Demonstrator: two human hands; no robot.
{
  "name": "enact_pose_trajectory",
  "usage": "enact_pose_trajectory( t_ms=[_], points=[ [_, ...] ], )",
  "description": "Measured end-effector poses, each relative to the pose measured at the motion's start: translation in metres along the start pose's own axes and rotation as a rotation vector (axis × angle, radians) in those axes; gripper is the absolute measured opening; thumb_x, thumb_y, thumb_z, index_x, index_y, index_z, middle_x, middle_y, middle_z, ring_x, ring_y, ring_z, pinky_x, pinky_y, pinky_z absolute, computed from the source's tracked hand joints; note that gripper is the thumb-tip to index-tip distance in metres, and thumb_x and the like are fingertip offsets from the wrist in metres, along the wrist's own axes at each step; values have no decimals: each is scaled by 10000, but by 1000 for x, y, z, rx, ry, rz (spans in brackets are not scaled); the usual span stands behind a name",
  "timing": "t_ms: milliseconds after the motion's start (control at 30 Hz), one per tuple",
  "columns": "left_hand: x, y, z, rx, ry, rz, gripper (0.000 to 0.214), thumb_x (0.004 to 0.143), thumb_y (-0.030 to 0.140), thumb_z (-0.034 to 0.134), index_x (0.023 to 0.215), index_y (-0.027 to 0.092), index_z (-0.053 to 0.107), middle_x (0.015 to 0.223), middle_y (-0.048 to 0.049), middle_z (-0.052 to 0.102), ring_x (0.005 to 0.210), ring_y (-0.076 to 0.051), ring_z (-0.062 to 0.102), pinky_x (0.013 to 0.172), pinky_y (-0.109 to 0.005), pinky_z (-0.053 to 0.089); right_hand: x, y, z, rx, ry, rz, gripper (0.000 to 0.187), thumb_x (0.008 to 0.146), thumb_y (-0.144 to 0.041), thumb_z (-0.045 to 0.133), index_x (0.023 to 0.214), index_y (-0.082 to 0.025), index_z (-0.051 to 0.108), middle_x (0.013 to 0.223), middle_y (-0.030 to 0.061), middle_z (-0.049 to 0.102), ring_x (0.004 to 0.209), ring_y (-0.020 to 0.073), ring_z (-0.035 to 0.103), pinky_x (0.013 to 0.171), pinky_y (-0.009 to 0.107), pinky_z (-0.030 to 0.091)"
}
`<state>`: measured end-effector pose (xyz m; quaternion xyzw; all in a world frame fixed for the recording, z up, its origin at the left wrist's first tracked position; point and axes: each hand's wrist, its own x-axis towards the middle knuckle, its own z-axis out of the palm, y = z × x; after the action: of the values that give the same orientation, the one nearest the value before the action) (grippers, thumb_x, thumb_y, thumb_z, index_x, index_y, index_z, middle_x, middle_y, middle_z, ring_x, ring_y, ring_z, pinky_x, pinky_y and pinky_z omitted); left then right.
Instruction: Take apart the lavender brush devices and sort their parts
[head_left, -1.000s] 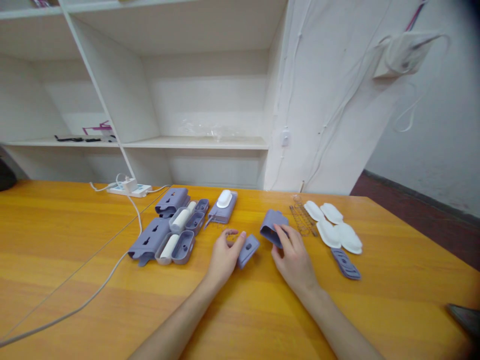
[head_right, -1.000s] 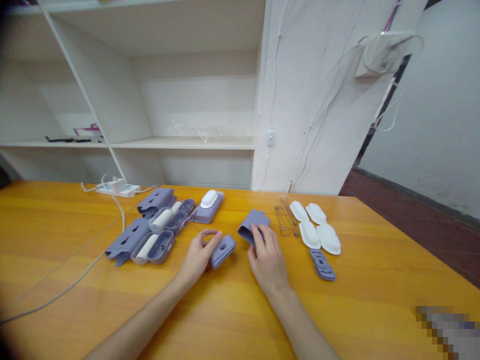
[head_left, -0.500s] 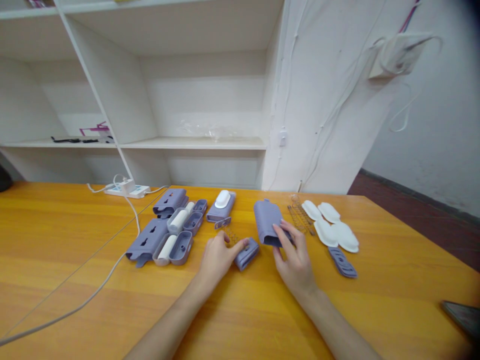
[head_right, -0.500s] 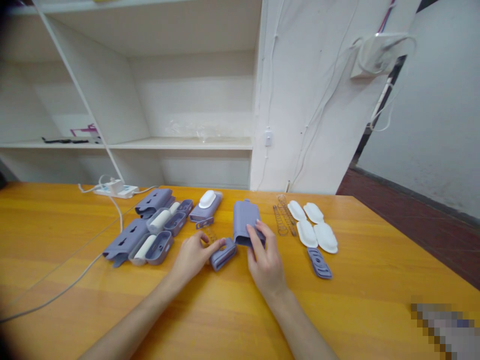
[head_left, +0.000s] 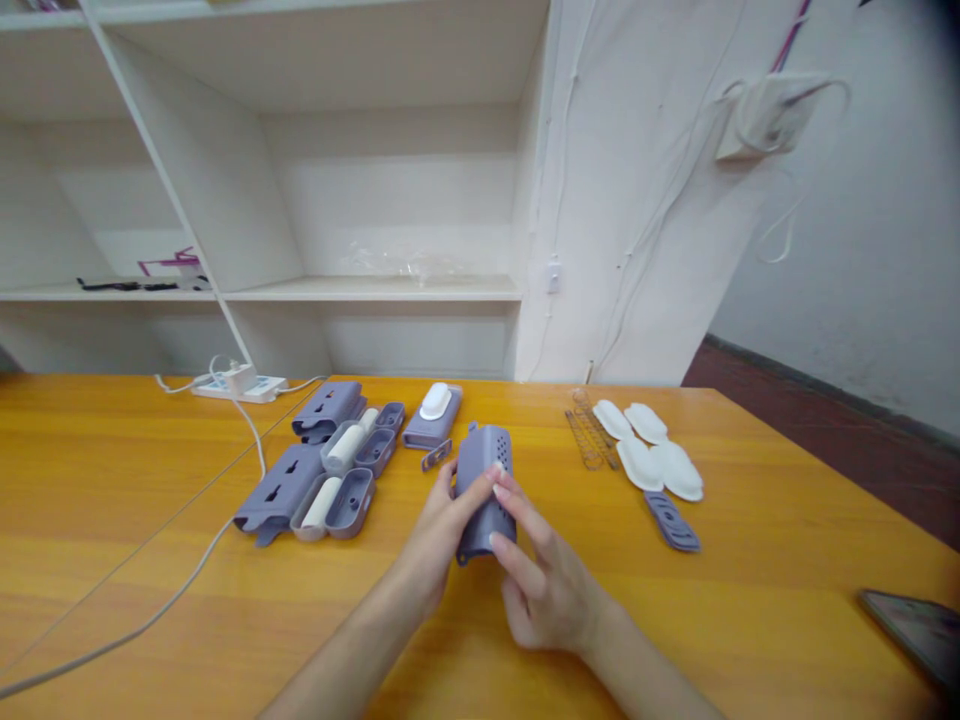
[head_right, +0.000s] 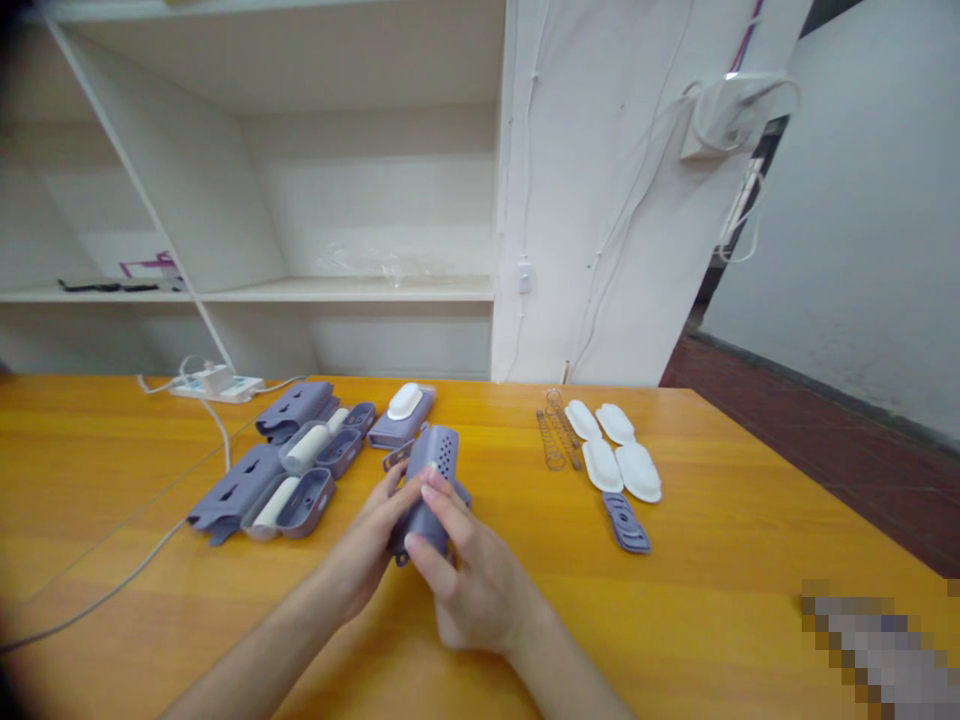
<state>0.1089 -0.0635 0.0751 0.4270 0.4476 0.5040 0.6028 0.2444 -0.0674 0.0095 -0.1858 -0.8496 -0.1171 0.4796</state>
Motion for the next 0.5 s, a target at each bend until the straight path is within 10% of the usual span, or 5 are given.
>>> enact_pose_trajectory(
  t_ms=[233,500],
  points=[
    [9,14,-19,256,59,83,738,701,502,712,1255,167,360,1118,-136,607,945,-247,634,747,-317,513,-15,9,-1,-123,136,79,869,685,40,472,1463,-202,171,1529,182,104,1367,384,263,969,605,436],
    [21,61,-167,1166,588,300,797,585,647,697,1167,120,565,1117,-175,611,1037,-394,570,828,-474,469,-16,26,-4,-183,76,258,777,769,32,460,1456,-198,180,1529,176,131,1386,342,233,1013,590,402]
  ],
)
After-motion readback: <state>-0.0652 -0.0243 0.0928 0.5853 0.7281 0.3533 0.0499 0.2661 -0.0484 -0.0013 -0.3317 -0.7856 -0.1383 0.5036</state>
